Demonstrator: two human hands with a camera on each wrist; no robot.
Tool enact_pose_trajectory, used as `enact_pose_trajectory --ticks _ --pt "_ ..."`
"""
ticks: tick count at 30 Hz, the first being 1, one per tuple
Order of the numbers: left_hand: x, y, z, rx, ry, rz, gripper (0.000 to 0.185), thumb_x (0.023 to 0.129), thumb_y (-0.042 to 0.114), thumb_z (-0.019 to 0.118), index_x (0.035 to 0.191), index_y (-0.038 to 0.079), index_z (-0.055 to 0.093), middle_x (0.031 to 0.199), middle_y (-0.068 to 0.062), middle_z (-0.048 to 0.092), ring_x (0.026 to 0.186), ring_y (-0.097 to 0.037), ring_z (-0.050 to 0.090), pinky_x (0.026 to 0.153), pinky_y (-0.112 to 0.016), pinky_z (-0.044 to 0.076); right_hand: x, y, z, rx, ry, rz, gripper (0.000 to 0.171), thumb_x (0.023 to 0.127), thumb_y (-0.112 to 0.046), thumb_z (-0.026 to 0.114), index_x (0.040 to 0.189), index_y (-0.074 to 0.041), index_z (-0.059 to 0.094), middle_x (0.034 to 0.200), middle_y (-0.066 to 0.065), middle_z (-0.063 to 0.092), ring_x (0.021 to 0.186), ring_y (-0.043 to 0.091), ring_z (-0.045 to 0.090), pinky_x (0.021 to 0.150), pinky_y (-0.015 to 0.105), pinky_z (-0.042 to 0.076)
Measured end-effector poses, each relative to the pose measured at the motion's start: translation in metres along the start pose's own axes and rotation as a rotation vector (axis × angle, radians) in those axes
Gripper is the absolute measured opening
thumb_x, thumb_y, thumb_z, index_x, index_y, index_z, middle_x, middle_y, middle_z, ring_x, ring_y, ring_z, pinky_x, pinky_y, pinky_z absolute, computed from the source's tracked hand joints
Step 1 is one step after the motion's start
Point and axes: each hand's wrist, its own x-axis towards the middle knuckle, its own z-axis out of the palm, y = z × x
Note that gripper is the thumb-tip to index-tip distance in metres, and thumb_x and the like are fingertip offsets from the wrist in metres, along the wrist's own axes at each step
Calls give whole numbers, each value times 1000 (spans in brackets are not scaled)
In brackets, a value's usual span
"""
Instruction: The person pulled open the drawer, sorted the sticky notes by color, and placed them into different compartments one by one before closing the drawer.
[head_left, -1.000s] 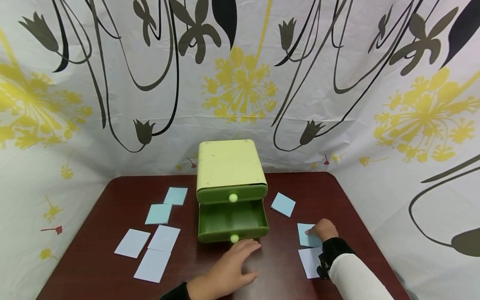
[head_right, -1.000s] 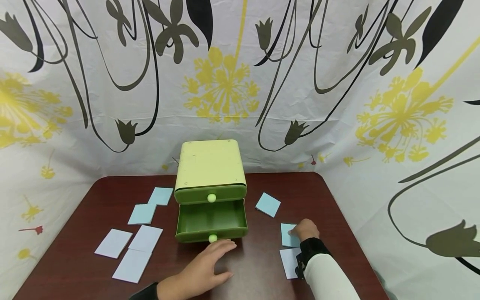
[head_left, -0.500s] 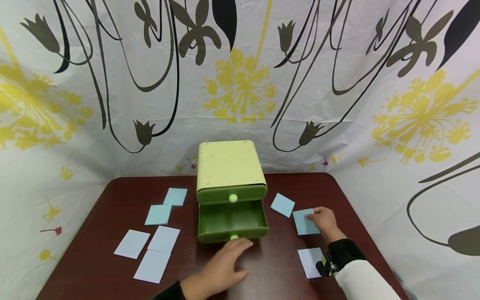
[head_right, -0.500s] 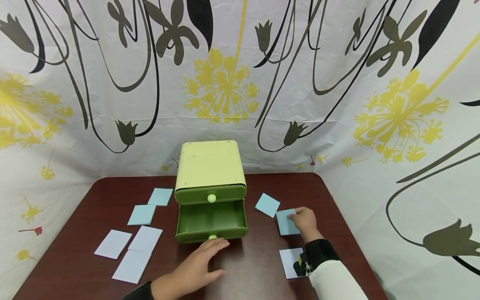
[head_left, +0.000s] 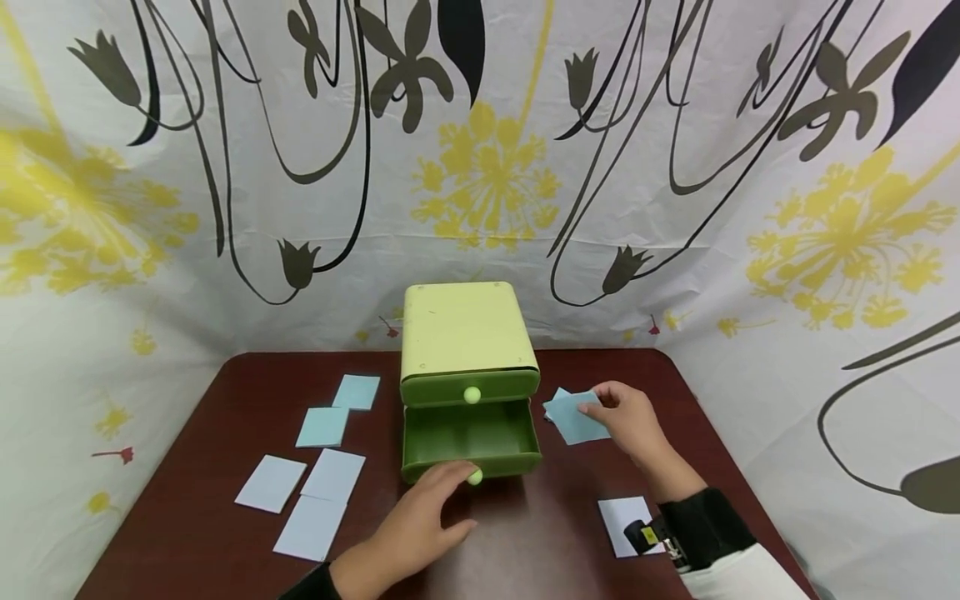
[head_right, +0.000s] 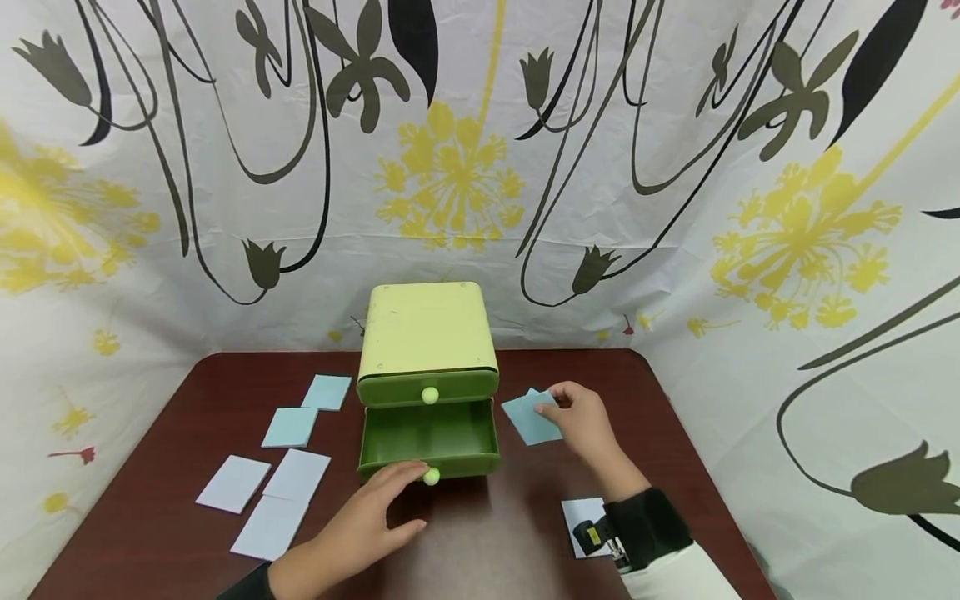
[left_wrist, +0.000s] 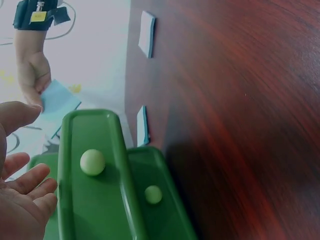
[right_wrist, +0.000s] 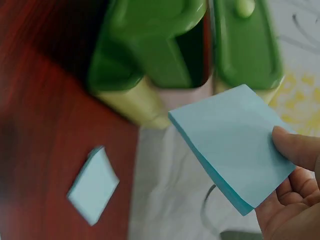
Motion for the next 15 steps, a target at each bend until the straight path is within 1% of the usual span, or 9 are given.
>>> enact_pose_trajectory --ticks 3,7,9,15 --pt "-5 -2 -8 3 15 -31 59 85 20 75 138 8 50 138 -7 51 127 -27 48 98 -45 47 1 -17 11 -14 -21 -85 16 89 -14 70 98 -2 65 92 9 64 77 20 54 61 29 46" --pt "-14 -4 -18 -16 34 -78 61 85 20 75 138 8 50 139 -7 50 130 -28 46 99 -49 45 2 -33 31 2 -83 -163 13 88 -11 71 98 -4 67 93 7 66 80 19 58 63 29 49" --pt "-18 -6 -22 -20 52 -85 61 84 20 76 138 7 50 139 -8 50 130 -29 45 99 -50 45 3 -39 43 11 -129 -186 13 88 -10 70 99 -6 68 94 5 66 82 18 59 65 29 49" --pt "-28 -10 -29 19 125 -91 60 82 18 78 136 6 52 137 -8 52 129 -28 47 98 -49 46 4 -51 78 -9 -256 -263 12 89 -11 69 102 -11 70 94 -1 65 76 13 54 67 30 47"
